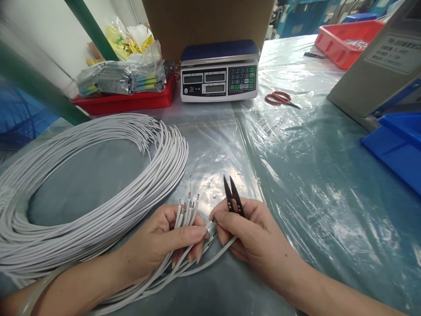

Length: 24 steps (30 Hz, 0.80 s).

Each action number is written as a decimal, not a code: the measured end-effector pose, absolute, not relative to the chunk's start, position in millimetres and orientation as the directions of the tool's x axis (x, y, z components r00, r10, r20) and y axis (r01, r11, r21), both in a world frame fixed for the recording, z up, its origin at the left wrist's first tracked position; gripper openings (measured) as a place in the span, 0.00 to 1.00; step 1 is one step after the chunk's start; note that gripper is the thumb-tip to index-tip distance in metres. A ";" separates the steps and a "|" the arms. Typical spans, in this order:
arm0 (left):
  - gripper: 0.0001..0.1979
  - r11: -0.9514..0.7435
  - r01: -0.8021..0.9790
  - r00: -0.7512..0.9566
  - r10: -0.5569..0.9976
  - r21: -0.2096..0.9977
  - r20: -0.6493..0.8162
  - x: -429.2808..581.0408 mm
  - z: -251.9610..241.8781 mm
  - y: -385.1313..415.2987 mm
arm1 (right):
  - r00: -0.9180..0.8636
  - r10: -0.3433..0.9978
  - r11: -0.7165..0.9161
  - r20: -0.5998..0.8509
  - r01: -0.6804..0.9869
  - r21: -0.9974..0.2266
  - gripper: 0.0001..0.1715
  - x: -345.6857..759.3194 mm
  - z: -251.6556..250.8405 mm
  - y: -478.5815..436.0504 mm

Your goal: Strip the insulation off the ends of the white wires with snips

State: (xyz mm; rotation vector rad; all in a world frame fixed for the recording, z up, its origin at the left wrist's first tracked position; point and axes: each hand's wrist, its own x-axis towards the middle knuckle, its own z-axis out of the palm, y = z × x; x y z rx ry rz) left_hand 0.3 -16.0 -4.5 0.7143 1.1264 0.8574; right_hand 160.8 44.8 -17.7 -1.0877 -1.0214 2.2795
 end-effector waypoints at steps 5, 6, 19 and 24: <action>0.09 0.495 -0.234 0.131 0.869 0.837 -0.478 0.9 -4.3 -14.7 | -0.633 0.616 -0.647 -0.468 -0.068 -0.759 0.18 164.3 -17.5 44.4; 0.10 0.497 -0.225 0.128 0.868 0.838 -0.480 1.1 -4.6 -14.8 | -0.626 0.632 -0.632 -0.457 -0.075 -0.771 0.18 164.9 -17.3 43.9; 0.14 0.386 -0.159 0.200 0.914 0.909 -0.354 6.3 -3.2 -17.4 | -0.543 0.785 -0.369 -0.298 -0.023 -0.929 0.05 160.7 -16.6 45.0; 0.10 0.399 -0.132 0.029 0.917 0.908 -0.398 6.0 -3.3 -17.5 | -0.561 0.734 -0.491 -0.382 -0.049 -0.870 0.07 159.0 -15.3 43.5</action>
